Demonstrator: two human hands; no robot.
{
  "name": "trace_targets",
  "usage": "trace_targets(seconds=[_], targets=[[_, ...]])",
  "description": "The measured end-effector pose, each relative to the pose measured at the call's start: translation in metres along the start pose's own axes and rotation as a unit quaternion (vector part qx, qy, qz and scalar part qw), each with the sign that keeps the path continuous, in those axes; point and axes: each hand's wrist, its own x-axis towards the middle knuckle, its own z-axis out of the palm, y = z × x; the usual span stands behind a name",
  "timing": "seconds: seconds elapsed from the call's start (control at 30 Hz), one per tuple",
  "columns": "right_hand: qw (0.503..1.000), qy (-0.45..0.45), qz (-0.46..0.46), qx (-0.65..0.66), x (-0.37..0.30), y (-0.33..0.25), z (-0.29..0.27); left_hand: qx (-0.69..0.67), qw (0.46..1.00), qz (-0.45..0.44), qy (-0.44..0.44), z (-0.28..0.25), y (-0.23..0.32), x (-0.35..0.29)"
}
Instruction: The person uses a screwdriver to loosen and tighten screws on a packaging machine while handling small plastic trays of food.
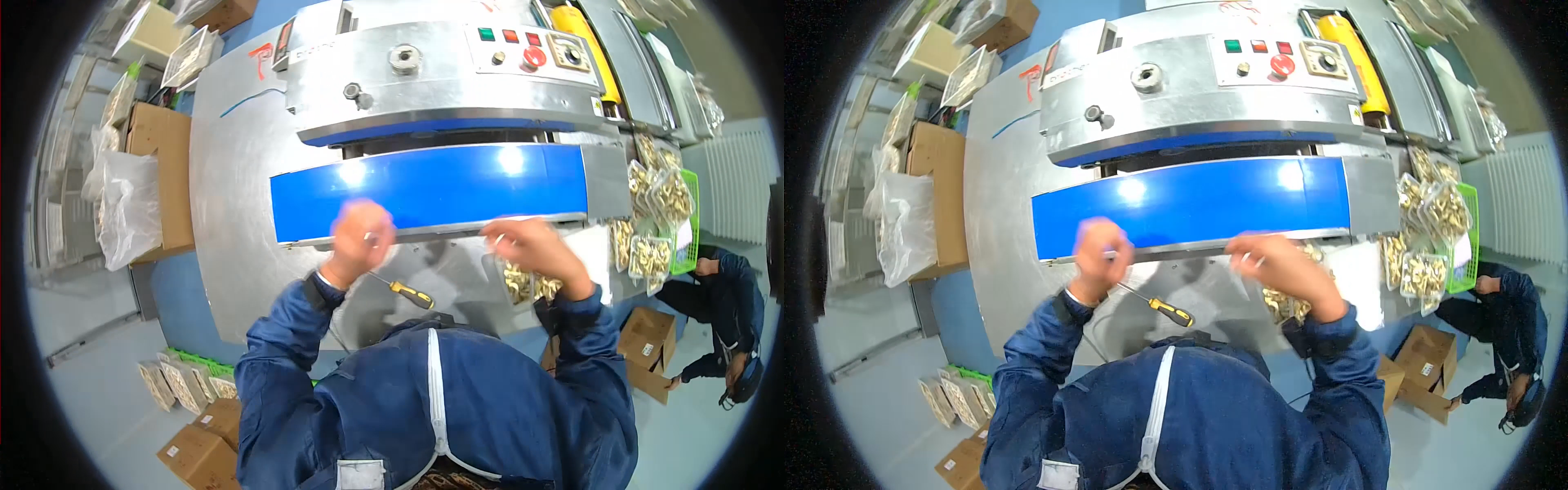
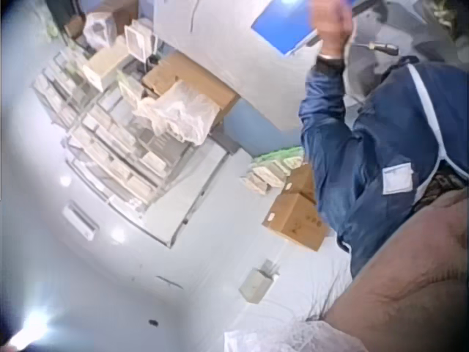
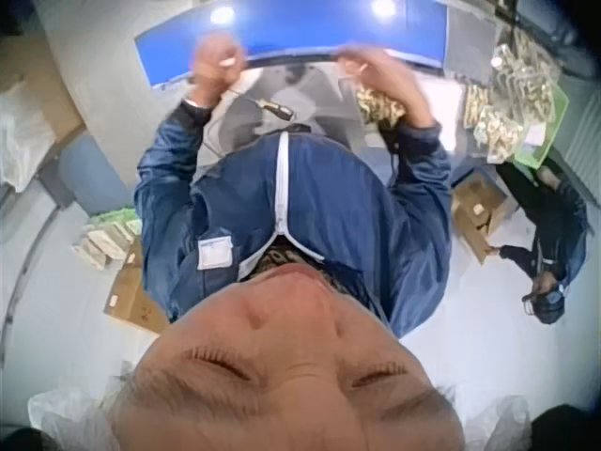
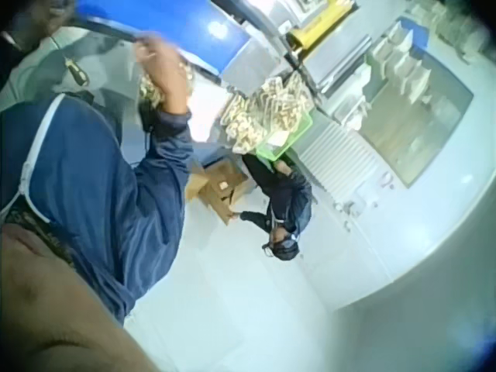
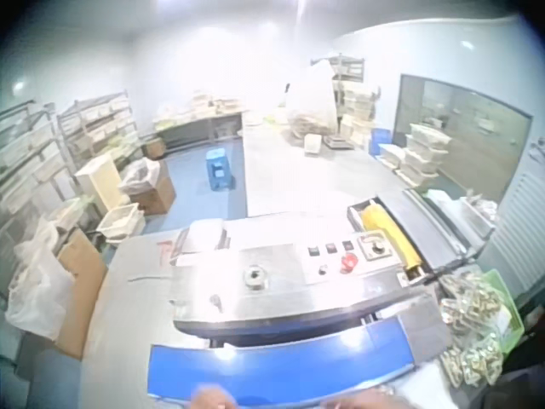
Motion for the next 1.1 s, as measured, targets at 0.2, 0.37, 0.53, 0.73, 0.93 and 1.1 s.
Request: trace_targets(seconds=[0.2, 0.37, 0.53, 0.73, 0.93, 1.1], targets=[[0.962, 0.139, 0.074, -0.224, -0.006, 0.106, 0.156, -0.086, 0.910, -0.119, -0.389, 0.076, 0.037, -0.092], [0.943, 0.263, 0.020, -0.202, 0.027, 0.120, 0.205, 0.040, 0.898, -0.186, -0.396, 0.113, 0.010, -0.149], [0.931, 0.248, 0.051, -0.264, 0.025, 0.121, 0.198, -0.002, 0.906, -0.165, -0.390, 0.120, 0.017, -0.140], [0.967, 0.165, 0.158, -0.110, 0.016, 0.115, 0.194, 0.016, 0.917, -0.129, -0.376, 0.123, 0.007, -0.164], [0.942, 0.131, 0.050, 0.306, -0.032, 0.046, 0.081, 0.040, 0.917, -0.156, -0.365, 0.125, 0.010, -0.164], [0.891, 0.396, 0.037, 0.221, -0.015, 0.045, -0.036, 0.041, 0.925, -0.159, -0.342, 0.116, 0.008, -0.169]])
